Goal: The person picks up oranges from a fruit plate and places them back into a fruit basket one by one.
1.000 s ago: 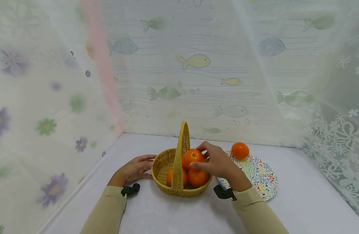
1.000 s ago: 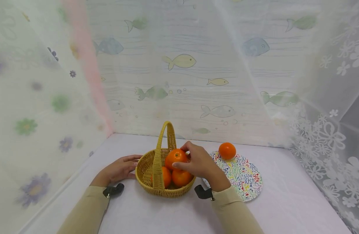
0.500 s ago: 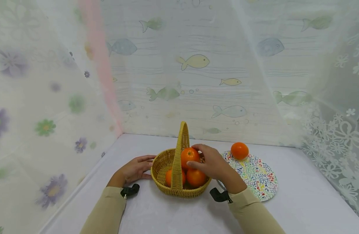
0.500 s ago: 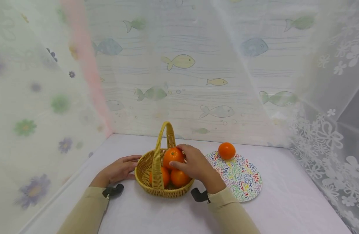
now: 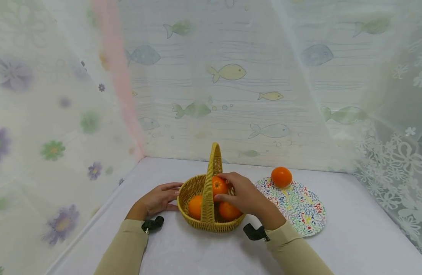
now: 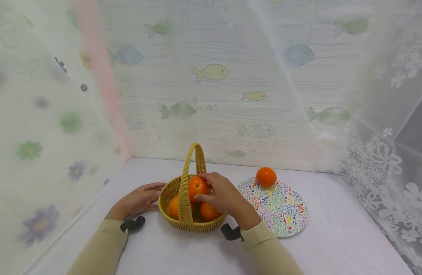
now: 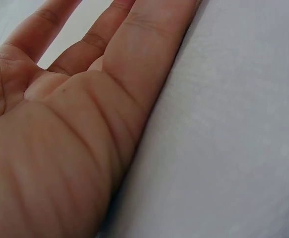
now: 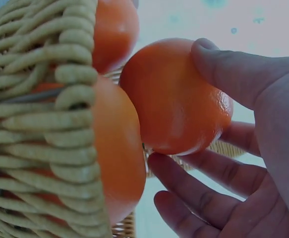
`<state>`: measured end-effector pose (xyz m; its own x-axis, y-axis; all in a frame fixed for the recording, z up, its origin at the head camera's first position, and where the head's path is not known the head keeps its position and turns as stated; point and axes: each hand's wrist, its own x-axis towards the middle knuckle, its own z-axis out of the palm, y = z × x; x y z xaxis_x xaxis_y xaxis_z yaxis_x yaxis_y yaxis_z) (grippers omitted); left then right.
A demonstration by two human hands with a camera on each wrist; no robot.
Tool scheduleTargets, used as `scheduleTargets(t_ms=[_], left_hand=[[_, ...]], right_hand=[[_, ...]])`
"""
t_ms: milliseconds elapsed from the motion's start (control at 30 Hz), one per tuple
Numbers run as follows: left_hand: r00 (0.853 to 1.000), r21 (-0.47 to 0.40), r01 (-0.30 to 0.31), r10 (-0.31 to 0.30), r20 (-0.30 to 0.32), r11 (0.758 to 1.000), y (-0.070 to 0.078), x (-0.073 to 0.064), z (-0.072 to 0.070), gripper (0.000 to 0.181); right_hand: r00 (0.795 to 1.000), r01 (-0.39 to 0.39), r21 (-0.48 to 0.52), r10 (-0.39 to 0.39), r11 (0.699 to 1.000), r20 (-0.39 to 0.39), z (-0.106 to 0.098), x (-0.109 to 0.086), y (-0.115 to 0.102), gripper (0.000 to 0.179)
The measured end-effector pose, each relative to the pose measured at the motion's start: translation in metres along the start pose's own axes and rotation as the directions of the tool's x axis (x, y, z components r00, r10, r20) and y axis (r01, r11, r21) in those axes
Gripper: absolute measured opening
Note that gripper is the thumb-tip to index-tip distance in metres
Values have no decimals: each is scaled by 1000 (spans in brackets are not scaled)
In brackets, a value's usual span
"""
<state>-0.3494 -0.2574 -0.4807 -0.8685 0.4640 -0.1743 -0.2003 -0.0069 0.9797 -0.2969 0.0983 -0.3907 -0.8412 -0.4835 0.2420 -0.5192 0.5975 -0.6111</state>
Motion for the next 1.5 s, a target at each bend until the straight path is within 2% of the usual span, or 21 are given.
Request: scheduleTargets(t_ms=[300,700,933,1067,1267,1500], left_hand=[[1000,-4,4,-4,-4,1000,-3,-1,-1,53],[1000,-1,8,-8,3,1000,0,0,0,55],[1000,-3,3,-3,11,1000,-4,2,-4,53],[1000,-1,-4,4,20,1000,-6,3,-5,53],[1000,-3,-1,1,23,1000,-4,4,-5,52],[1000,2,-5,5,15,1000,-2,4,-1,51]], right_hand=[[997,54,-83,-50,995,53,8,-1,-7,69],[998,-19,-80,23,997,52,13,-1,-7,68],[995,-52,-44,56,998,88,19,2,-3,59],[995,-47,-48,51,998,87,21,3,-3,57],[996,-51,-66,56,997,76,23,3,-1,56],[993,-99,-124,107,987,53,23,3,-3,53]])
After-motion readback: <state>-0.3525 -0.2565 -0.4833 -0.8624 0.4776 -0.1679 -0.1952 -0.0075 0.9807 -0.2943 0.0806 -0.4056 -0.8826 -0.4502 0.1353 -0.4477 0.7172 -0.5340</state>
